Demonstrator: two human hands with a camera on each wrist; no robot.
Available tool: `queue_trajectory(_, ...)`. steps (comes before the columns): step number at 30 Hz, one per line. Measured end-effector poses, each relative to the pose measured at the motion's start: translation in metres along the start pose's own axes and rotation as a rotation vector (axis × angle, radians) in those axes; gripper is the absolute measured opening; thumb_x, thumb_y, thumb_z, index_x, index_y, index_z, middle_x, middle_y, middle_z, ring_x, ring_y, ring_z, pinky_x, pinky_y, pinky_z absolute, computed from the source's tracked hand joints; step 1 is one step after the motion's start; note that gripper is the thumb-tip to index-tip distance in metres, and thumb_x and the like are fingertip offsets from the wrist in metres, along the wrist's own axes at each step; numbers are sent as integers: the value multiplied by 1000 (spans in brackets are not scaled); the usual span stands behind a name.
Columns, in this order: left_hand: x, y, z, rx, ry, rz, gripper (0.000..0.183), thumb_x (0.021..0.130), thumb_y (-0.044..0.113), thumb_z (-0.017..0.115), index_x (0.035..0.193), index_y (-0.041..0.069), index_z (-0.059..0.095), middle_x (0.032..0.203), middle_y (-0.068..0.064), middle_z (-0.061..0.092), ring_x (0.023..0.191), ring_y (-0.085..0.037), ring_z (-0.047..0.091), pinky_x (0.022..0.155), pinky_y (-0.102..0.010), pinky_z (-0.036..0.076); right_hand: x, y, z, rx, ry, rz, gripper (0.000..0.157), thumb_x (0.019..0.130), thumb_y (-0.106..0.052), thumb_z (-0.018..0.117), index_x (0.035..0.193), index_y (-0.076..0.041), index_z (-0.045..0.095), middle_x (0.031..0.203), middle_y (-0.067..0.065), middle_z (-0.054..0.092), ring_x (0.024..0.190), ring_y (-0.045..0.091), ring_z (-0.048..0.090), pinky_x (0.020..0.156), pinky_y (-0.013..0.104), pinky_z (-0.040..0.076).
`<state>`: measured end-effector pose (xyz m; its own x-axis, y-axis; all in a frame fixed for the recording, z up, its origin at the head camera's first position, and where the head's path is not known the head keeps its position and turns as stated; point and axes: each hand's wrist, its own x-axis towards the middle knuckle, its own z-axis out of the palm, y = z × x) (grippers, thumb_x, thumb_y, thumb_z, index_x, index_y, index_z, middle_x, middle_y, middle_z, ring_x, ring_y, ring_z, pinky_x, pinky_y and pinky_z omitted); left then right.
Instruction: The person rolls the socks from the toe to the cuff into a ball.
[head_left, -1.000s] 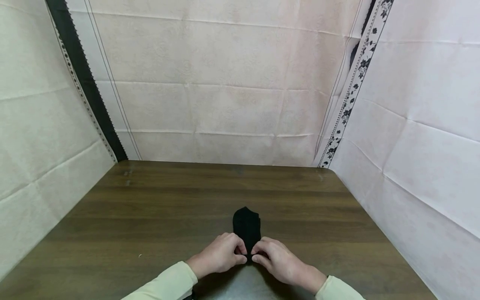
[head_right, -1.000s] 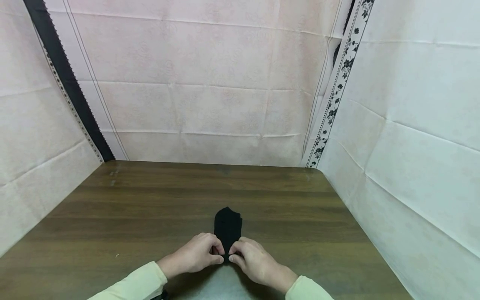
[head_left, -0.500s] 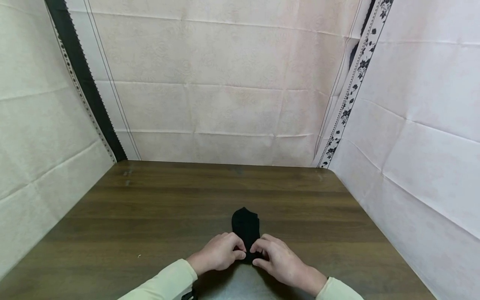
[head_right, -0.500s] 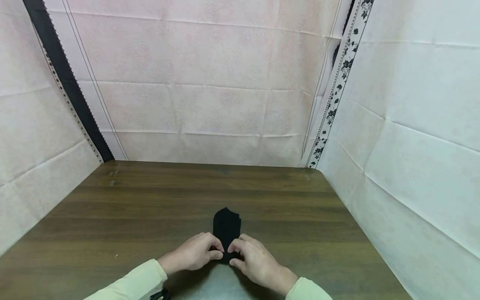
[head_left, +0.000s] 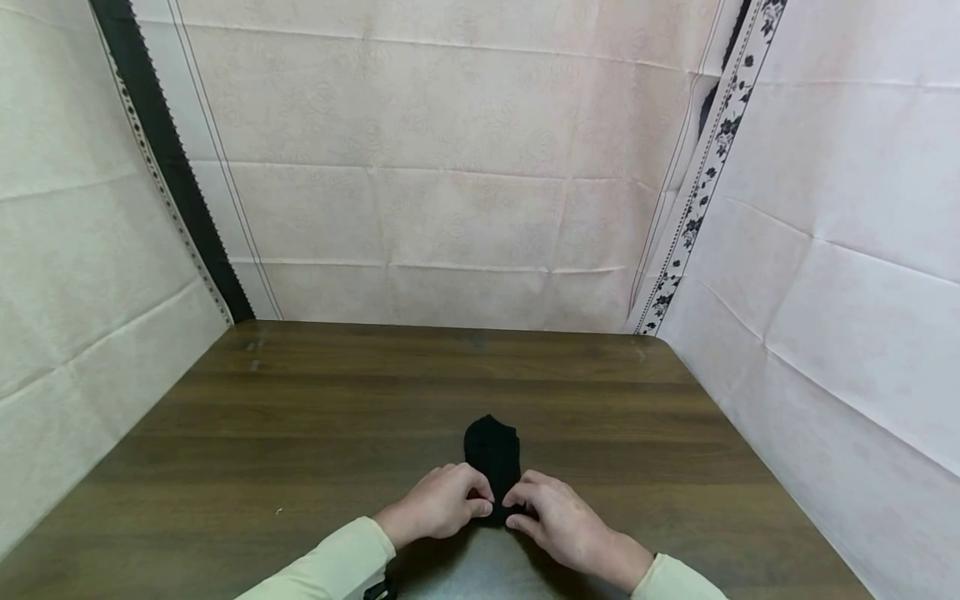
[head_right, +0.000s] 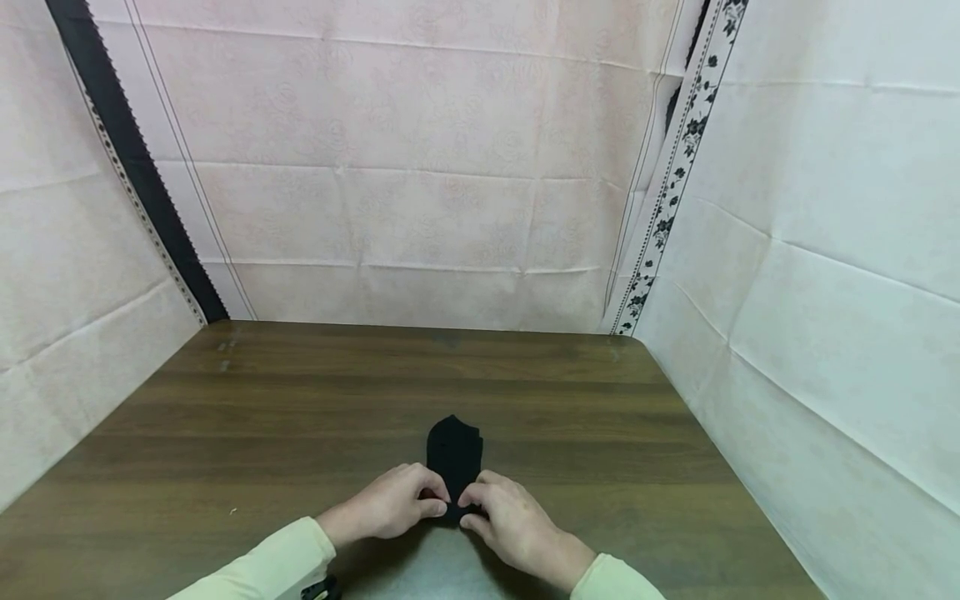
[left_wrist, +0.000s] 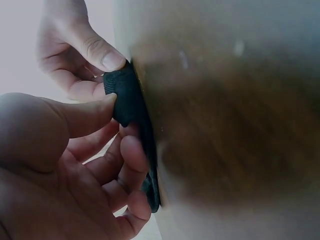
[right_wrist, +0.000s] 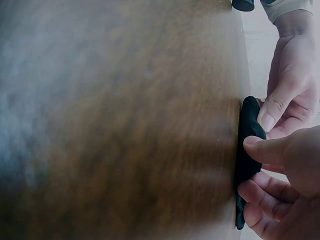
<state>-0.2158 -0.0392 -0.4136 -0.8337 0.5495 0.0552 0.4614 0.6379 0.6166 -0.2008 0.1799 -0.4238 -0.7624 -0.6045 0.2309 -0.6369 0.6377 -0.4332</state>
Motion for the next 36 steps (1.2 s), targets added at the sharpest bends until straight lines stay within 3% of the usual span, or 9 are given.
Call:
queue_trajectory(7, -3, 2, 1, -54, 39, 6, 12, 89, 14, 77, 93, 19, 66, 72, 12, 56, 63, -4, 50, 62, -27, 42, -1, 1, 2, 4, 3, -1, 9, 92, -11, 74, 101, -13, 73, 93, -7, 56, 77, -1, 51, 69, 21, 48)
queue_trajectory(17, -6, 4, 1, 62, 74, 21, 20, 80, 20, 85, 90, 20, 68, 82, 10, 54, 72, -5, 49, 65, -27, 42, 1, 3, 2, 20, -14, 5, 8, 97, -12, 68, 104, -12, 73, 91, -12, 53, 77, 0, 49, 69, 21, 48)
queue_trajectory(30, -3, 3, 1, 78, 27, -7, 23, 78, 23, 88, 91, 19, 70, 79, 12, 56, 68, -3, 50, 64, -27, 44, 1, 4, 0, 5, -31, -12, 11, 99, -12, 65, 106, -12, 73, 87, -13, 51, 73, 0, 46, 67, 20, 45)
queue_trajectory(36, -2, 4, 2, 50, 10, -14, 16, 82, 20, 85, 89, 17, 71, 72, 13, 55, 63, -3, 51, 62, -26, 44, 2, 4, -1, 6, -33, -13, 12, 99, -11, 65, 106, -12, 74, 87, -14, 53, 73, 0, 47, 67, 20, 45)
